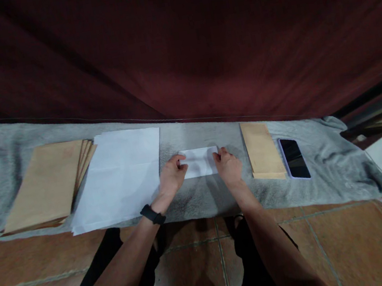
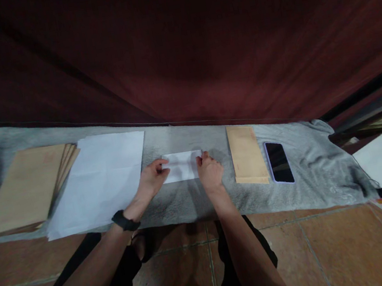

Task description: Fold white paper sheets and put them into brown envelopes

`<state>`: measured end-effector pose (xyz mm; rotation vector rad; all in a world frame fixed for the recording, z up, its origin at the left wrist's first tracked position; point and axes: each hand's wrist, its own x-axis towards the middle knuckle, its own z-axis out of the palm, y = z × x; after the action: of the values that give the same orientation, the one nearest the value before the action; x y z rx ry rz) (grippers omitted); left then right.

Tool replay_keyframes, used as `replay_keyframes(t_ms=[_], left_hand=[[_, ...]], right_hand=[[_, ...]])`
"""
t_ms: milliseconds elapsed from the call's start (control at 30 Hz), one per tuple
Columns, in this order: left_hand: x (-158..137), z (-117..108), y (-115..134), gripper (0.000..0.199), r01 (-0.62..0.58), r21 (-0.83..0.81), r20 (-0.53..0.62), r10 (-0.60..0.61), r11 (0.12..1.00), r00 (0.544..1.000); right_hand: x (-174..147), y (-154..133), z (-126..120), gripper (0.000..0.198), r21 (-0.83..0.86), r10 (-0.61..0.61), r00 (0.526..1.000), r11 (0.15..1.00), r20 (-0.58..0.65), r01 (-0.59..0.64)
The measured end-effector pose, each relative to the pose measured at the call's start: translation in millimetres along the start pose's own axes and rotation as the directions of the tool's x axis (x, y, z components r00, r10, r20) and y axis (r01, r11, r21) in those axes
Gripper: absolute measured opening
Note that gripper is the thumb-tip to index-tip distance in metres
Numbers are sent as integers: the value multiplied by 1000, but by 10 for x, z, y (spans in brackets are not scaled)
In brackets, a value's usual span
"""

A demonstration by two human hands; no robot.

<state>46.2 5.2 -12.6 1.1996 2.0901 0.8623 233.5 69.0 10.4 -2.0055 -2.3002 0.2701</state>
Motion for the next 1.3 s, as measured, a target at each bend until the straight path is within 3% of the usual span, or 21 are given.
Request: replay_keyframes(t_ms=[467, 600, 833, 1300], left_hand=[[13, 33, 39, 33, 8, 81, -52, -4, 997, 999], [-12, 10, 91, 32, -16, 111, -58, 22, 994, 998], [-33, 21, 108, 33, -55, 168, -58, 66, 984, 996], [-201, -11, 256, 35, -52, 336, -61, 76, 941, 995]], right_hand=[[-19, -24, 20, 31, 34, 0, 998, 999, -68, 2], [-42, -56, 68, 34, 98, -145, 978, 982, -152, 161], [-175, -210, 315, 43, 157, -462, 879, 865, -119, 476], [-229, -215, 449, 56, 108, -453, 890, 883, -54, 456]])
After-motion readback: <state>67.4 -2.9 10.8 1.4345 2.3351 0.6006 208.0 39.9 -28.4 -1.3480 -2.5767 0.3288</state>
